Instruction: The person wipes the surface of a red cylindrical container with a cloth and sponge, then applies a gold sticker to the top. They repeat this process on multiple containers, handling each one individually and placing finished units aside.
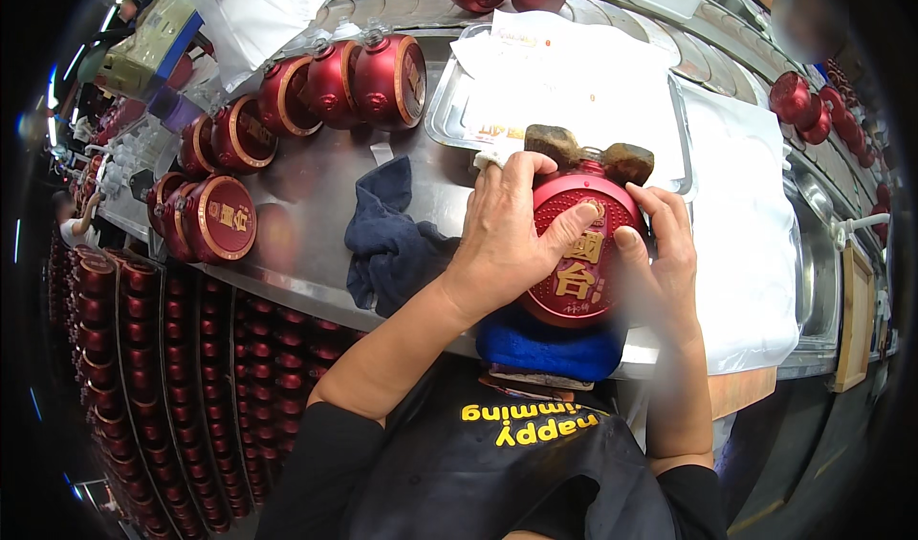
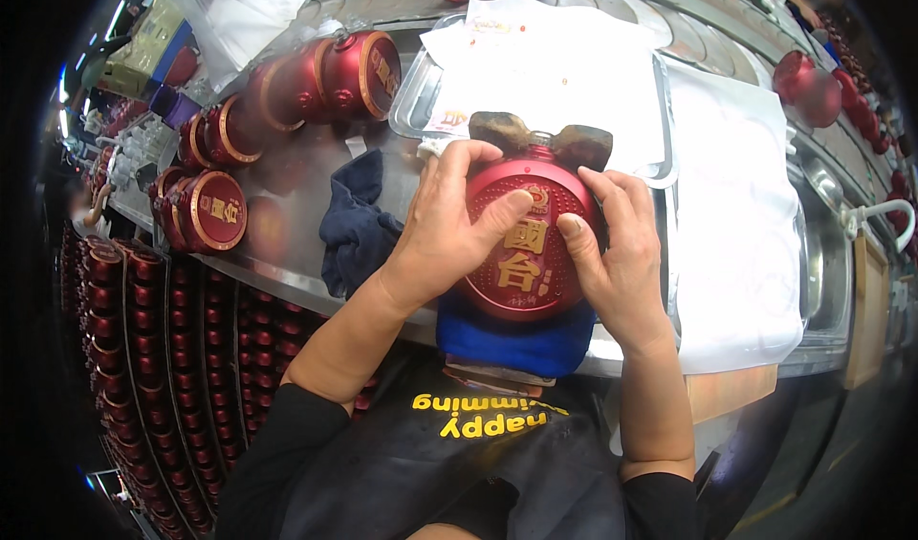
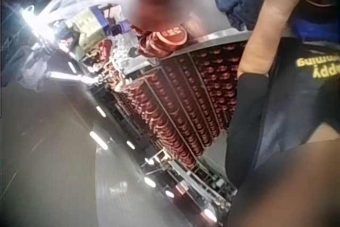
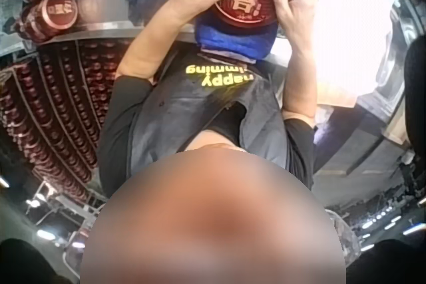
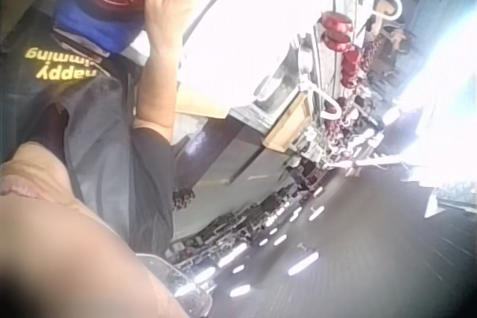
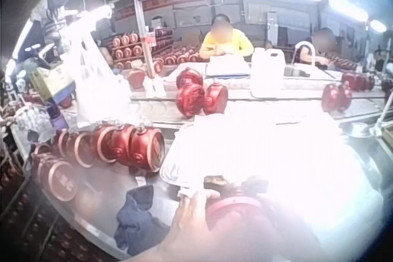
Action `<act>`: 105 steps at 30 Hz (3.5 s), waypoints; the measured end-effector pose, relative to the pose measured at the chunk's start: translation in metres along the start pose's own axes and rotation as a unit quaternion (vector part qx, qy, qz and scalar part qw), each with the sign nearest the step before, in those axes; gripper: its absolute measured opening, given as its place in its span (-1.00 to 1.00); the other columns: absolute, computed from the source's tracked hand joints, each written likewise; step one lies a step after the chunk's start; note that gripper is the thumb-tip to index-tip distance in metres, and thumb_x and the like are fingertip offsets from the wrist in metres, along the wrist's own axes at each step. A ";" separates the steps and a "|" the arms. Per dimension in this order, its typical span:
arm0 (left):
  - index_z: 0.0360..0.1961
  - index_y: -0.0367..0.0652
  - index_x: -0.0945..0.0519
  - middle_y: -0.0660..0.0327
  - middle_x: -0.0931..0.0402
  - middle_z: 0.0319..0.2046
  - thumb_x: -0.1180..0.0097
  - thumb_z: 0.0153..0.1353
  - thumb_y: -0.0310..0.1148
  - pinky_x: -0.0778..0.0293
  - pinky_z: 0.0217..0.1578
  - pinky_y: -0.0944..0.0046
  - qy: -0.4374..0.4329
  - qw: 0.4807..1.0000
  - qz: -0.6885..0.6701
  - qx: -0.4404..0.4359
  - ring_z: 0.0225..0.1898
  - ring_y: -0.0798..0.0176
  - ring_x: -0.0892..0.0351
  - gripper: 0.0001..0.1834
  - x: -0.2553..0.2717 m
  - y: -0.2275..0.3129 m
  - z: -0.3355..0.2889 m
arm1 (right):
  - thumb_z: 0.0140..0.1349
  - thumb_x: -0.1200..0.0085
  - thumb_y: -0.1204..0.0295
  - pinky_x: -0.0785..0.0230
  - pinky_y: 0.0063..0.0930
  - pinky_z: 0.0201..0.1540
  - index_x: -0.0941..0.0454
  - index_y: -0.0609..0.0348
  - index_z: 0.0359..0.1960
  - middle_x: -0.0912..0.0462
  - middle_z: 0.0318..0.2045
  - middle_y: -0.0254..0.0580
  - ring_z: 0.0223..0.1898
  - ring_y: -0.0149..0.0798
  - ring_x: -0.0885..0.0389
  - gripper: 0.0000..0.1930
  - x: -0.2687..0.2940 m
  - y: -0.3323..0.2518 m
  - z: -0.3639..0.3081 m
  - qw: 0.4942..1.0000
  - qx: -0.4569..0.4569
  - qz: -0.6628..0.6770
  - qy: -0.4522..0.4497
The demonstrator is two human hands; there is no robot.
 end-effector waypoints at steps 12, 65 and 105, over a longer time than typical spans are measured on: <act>0.41 -0.28 -0.20 -0.25 -0.34 0.22 -0.40 0.20 0.07 -0.24 0.29 -0.12 -0.023 0.999 0.005 -0.028 0.22 -0.25 -0.36 -0.03 0.012 -0.007 -0.034 | 0.37 -0.19 0.13 -0.29 -0.03 0.31 -0.61 0.00 0.26 -0.34 0.27 0.04 0.29 0.10 -0.34 -0.52 0.011 -0.014 -0.049 0.976 0.151 -0.154 -0.034; 0.28 -0.31 -0.35 -0.19 -0.46 0.09 -0.28 0.29 0.12 -0.31 0.18 -0.10 0.022 0.999 -0.010 -0.024 0.10 -0.19 -0.46 -0.20 0.007 -0.005 -0.032 | 0.18 -0.33 0.18 -0.23 0.02 0.37 -0.62 -0.12 0.26 -0.28 0.39 0.03 0.34 0.17 -0.27 -0.44 0.014 -0.025 -0.049 0.971 0.130 -0.186 -0.071; 0.14 -0.21 -0.46 -0.13 -0.46 0.00 -0.33 0.25 0.00 -0.21 0.20 -0.16 0.040 0.994 0.090 -0.055 0.09 -0.21 -0.32 -0.38 -0.001 0.002 -0.002 | 0.07 -0.15 0.69 -0.37 0.01 0.31 -0.65 -0.14 0.22 -0.38 0.37 0.24 0.28 0.23 -0.44 -0.37 0.019 -0.025 -0.018 0.959 0.156 -0.231 -0.055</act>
Point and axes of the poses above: each hand's wrist, its own z-axis towards the middle knuckle, its own x-axis out of the back of the hand, y = z × x, the point moved 1 cm from there along z, towards the middle knuckle
